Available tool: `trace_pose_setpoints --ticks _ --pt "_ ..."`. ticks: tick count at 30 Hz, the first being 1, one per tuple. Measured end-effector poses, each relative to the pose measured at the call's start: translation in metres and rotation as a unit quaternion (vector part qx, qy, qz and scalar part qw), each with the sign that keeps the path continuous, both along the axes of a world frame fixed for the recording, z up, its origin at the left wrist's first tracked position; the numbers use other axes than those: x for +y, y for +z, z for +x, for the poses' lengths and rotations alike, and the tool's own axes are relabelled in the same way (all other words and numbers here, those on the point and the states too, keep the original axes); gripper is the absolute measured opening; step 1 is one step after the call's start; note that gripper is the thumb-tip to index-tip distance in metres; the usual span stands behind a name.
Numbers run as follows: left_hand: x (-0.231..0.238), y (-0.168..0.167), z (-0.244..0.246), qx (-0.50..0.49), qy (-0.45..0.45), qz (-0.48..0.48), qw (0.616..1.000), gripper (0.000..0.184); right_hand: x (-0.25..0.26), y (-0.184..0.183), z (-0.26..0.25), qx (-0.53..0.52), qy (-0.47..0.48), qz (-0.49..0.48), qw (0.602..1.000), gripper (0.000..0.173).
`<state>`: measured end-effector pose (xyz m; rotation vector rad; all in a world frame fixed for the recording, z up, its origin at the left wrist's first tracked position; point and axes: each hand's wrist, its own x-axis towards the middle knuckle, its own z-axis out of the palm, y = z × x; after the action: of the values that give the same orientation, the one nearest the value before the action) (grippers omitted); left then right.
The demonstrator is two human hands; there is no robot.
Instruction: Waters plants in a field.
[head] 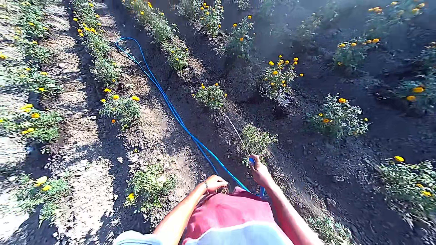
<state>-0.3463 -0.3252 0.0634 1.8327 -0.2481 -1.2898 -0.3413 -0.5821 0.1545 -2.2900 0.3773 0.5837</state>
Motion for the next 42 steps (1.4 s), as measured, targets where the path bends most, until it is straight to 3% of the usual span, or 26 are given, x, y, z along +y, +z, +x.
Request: trace_pose_setpoints --ticks 3,7,10,14,16,19,28,37,42 --pt "0.090 -0.013 -0.022 0.041 0.138 0.089 0.986 0.038 0.008 -0.003 -0.002 -0.001 -0.002 -0.001 1.000 0.040" --pt "0.180 -0.035 -0.069 0.028 0.170 0.227 0.959 0.039 0.015 -0.010 -0.004 -0.008 -0.010 0.005 1.000 0.040" --pt "0.214 -0.047 -0.117 0.073 0.210 0.295 0.929 0.041 0.020 -0.016 -0.007 -0.004 -0.014 0.008 1.000 0.041" --pt "0.217 -0.063 -0.169 0.117 0.294 0.309 0.897 0.041 0.027 -0.018 -0.009 -0.002 -0.017 0.015 1.000 0.041" --pt "0.209 -0.061 -0.176 0.119 0.277 0.304 0.904 0.037 0.030 -0.018 -0.011 -0.004 -0.016 0.018 1.000 0.042" --pt "0.198 -0.054 -0.169 0.118 0.271 0.290 0.910 0.034 0.032 -0.023 -0.013 -0.026 -0.015 0.026 0.999 0.042" --pt "0.210 -0.054 -0.129 0.105 0.424 0.243 0.866 0.039 0.028 -0.037 -0.014 -0.001 -0.012 0.030 0.999 0.041" --pt "0.201 -0.034 -0.139 0.098 0.388 0.268 0.877 0.037 0.005 -0.057 -0.022 0.038 -0.049 0.033 0.998 0.041" --pt "0.198 -0.041 -0.147 0.085 0.379 0.251 0.887 0.033 -0.006 -0.068 -0.027 0.056 -0.058 0.030 0.996 0.042"
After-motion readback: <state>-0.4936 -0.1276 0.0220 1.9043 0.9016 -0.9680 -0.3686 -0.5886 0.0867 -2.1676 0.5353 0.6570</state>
